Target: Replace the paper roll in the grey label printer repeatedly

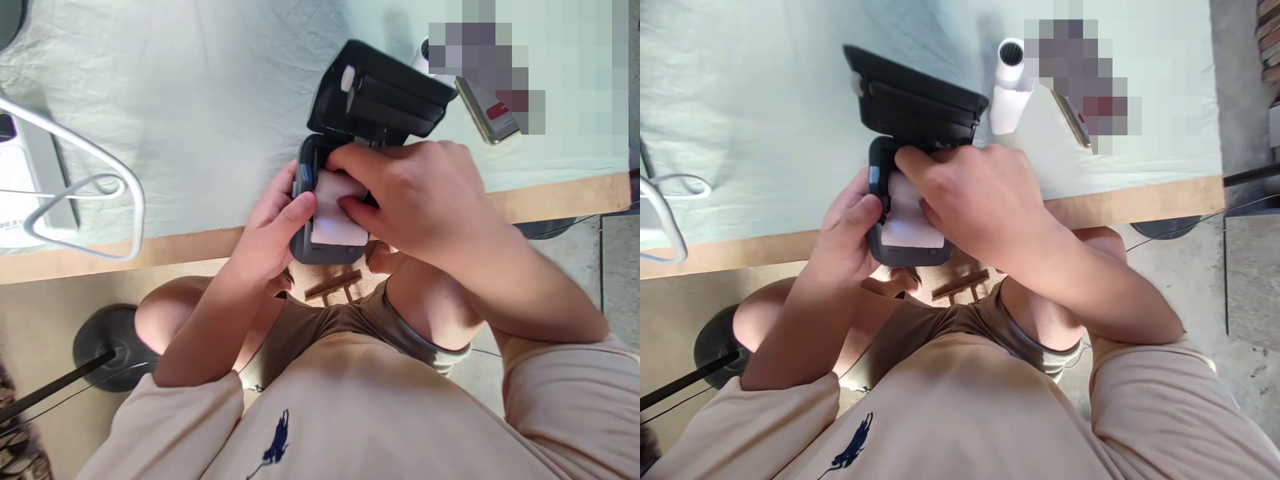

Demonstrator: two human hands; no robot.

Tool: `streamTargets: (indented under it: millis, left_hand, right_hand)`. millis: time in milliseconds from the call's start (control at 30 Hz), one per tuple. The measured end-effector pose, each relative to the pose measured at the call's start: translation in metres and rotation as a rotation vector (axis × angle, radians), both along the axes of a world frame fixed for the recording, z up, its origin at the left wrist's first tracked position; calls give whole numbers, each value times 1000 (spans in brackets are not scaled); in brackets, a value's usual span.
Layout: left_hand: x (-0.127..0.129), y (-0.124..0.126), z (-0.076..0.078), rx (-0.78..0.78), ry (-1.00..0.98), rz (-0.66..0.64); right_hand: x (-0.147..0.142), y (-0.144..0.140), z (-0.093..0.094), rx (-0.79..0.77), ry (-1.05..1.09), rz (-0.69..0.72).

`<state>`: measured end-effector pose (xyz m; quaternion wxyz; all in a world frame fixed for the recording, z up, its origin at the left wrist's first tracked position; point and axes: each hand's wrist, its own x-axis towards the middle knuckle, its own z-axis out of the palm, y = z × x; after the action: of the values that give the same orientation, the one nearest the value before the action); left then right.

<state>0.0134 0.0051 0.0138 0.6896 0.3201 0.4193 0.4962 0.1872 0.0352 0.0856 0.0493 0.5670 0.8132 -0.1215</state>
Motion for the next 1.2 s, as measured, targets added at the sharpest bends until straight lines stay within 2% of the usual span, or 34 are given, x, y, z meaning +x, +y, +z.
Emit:
streamTargets:
  millis: [100, 167, 233, 333, 400, 500, 667, 833, 867, 933, 1000, 1033, 1067, 1133, 1200]
  left_hand:
    - [1, 1, 2, 15, -79, -41]
    - [2, 2, 1, 17, -122, -1]
    - [2, 4, -1, 29, -150, 78]
    - [0, 8, -7, 53, -136, 115]
    - [-1, 10, -11, 83, -145, 111]
    - [-3, 12, -16, 110, -172, 118]
    - [-3, 14, -19, 127, -116, 131]
    - [-3, 10, -15, 134, -127, 148]
    - [-4, 10, -14, 141, -125, 147]
    - [-4, 10, -15, 145, -124, 152]
    - [-4, 10, -17, 155, -135, 161]
    - [-4, 10, -17, 162, -140, 167]
    - [-3, 10, -18, 168, -145, 182]
    - [-3, 9, -18, 163, -133, 198]
    - [-2, 7, -18, 149, -107, 203]
  right_hand:
    - [11, -1, 6, 42, 259, 21]
    - [21, -1, 11, 52, 508, 21]
    - [29, 5, 11, 56, 784, -73]
    - [33, 24, -3, 88, 1148, -272]
    - [31, 37, -20, 71, 1257, -276]
    - [25, 47, -41, 30, 1135, -173]
    - [19, 45, -56, 160, 840, -58]
    - [19, 43, -58, 99, 552, 3]
    - [20, 43, -55, 130, 551, 12]
    - [26, 44, -47, 325, 580, 35]
    - [34, 49, -40, 531, 524, -31]
    - [37, 53, -38, 572, 461, -110]
    - [40, 58, -38, 563, 385, -210]
    - [42, 67, -41, 440, 250, -380]
    - [41, 74, -47, 338, 180, -435]
